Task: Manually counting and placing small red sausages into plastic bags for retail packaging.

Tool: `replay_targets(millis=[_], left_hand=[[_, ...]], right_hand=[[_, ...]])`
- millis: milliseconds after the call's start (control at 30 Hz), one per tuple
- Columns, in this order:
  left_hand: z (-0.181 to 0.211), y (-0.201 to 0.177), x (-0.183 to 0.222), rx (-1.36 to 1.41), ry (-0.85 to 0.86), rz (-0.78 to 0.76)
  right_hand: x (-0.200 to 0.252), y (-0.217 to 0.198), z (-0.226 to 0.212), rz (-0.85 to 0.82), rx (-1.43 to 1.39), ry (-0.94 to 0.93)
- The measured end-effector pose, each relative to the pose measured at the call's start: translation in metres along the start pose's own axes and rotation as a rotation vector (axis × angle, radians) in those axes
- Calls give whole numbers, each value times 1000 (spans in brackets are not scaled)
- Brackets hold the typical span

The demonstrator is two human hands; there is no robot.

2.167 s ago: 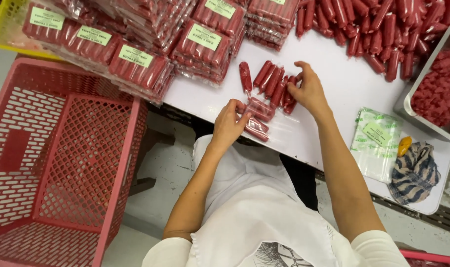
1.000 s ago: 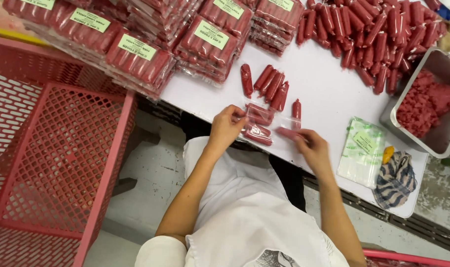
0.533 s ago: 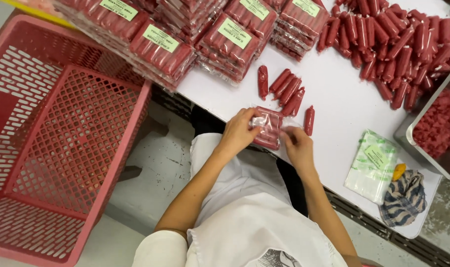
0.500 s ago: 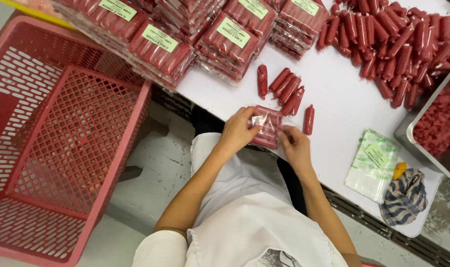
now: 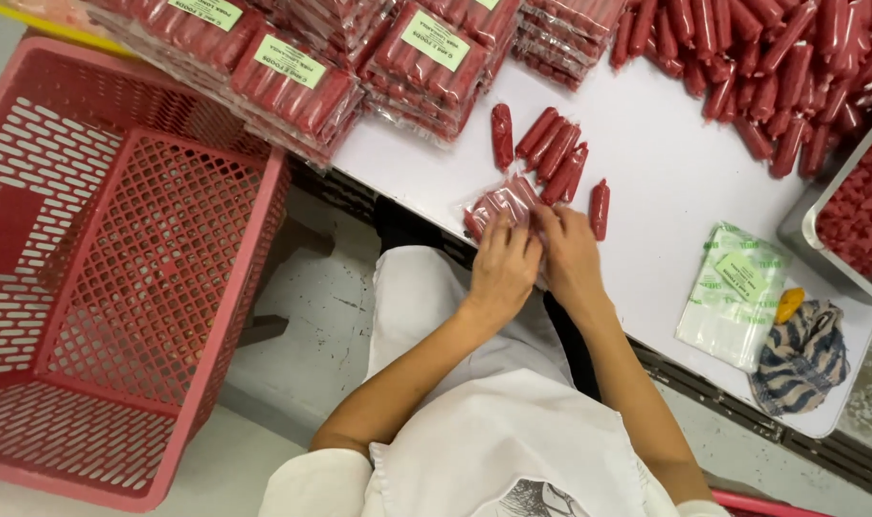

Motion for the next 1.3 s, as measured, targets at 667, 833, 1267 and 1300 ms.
replay_targets(millis=[667, 833, 1267, 1300], left_hand=[[-17, -22, 14, 38, 40, -50], [-32, 13, -23, -52, 50, -69], [-15, 13, -5, -159, 107, -63], [-8, 7, -5, -158, 113, -65]], right_hand=[[19, 13, 2, -59, 36, 81], [70, 52, 22, -1, 49, 87], [133, -85, 127, 91, 224, 347], [145, -85, 155, 93, 223, 353]])
Point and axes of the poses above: each hand's wrist, its own x-axis away from the middle knuckle, its own y-axis out of the palm, z = x × y, the point moved 8 cm from there along -x, towards the middle knuckle, and after that the axes turned 8 degrees about -z, right-handed, at the moved point
